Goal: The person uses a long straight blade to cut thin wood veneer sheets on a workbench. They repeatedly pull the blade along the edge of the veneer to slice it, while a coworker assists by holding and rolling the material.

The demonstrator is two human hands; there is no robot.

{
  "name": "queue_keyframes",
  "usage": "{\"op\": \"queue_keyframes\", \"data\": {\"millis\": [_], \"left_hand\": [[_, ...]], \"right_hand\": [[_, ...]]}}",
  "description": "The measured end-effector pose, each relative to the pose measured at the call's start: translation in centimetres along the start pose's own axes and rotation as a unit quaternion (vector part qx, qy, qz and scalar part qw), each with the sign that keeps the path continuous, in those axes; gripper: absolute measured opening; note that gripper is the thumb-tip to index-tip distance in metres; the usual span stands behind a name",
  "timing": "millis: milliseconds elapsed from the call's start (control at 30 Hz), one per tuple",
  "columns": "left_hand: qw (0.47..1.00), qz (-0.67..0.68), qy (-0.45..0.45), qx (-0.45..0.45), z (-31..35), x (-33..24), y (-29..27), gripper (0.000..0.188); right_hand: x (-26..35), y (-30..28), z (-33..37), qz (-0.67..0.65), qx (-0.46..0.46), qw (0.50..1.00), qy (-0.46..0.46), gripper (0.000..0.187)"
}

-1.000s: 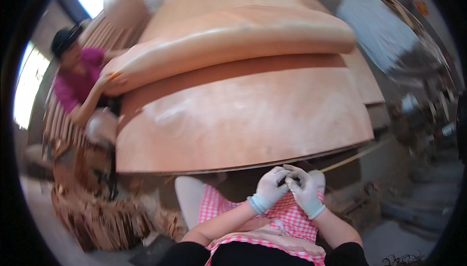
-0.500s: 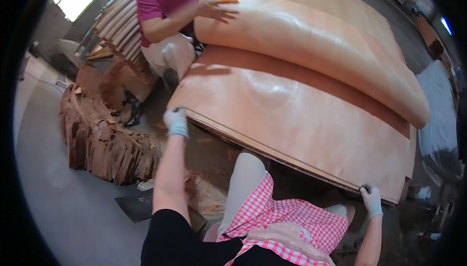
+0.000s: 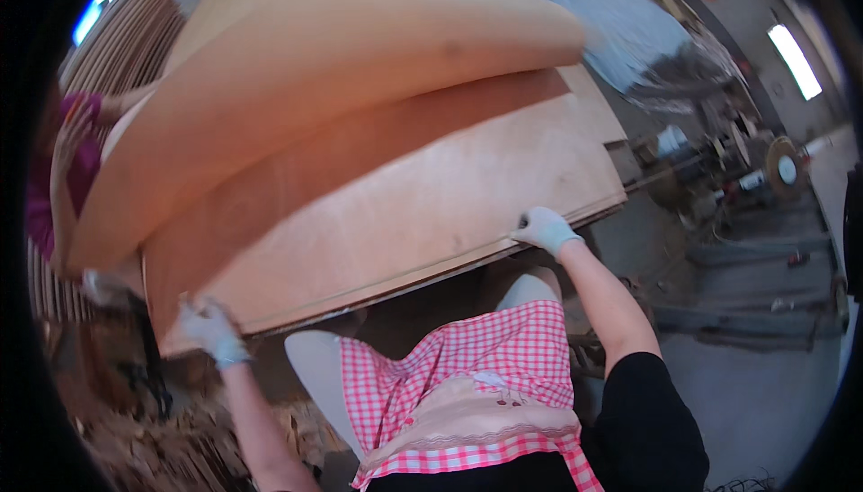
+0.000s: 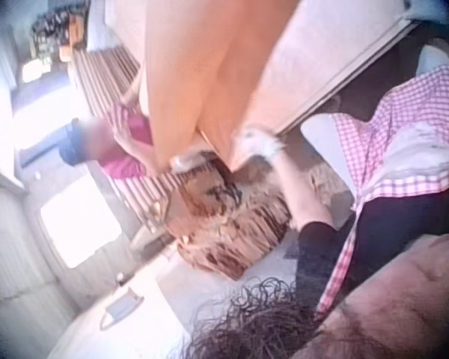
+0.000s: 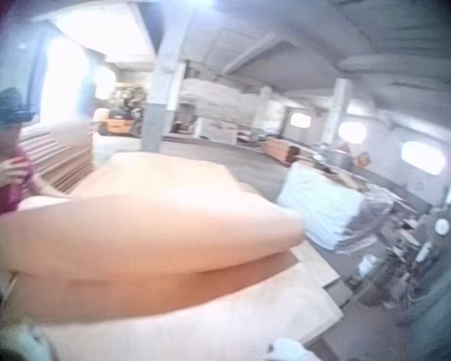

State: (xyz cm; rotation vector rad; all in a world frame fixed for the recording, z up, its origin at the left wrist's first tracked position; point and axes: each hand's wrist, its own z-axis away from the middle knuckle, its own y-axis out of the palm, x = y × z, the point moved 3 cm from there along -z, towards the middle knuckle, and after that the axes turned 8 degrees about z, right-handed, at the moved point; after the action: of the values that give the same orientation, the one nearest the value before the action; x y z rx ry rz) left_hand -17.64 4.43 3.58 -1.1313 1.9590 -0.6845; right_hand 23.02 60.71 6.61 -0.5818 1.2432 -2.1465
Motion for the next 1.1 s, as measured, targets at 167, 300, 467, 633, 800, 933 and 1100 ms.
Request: {"op": "queue_keyframes", "data": {"millis": [167,300,467,633,800,933,1100], "left_hand": [[0.898,0.185,0.197,0.348,14.2,-32.7,2.6,0.076],[0.872,0.102,0.212,0.429,17.7,-40.1,3.5,0.092],[0.832,0.115,0.098,0.534,18.3,-38.0,4.7,0.080],[0.799,0.083,0.227,0.550,22.1,-30.8,10.8,0.053],[0.787,0.059,0.252,0.561,22.2,-31.9,11.1,0.050],[0.790,0.074,0.166,0.586,19.9,-38.0,1.8,0.048],[0.825,0.373,0.280,0.319,21.9,-39.1,-6.3,0.039]], "right_hand": [[0.1,0.1,0.4,-0.006,-0.027,1.000,-0.009,0.040],[-0.7,-0.4,1.3,-0.071,-0.001,0.997,-0.032,0.035],[-17.7,-3.1,1.1,-0.050,-0.045,0.997,0.039,0.032],[-31.5,-4.5,-0.5,0.012,-0.079,0.985,0.156,0.024],[-37.7,0.7,-1.1,-0.135,-0.231,0.893,0.362,0.027],[-33.5,2.7,1.3,-0.300,-0.405,0.769,0.394,0.024],[-10.4,2.0,5.9,-0.333,-0.347,0.876,0.018,0.020]]}}
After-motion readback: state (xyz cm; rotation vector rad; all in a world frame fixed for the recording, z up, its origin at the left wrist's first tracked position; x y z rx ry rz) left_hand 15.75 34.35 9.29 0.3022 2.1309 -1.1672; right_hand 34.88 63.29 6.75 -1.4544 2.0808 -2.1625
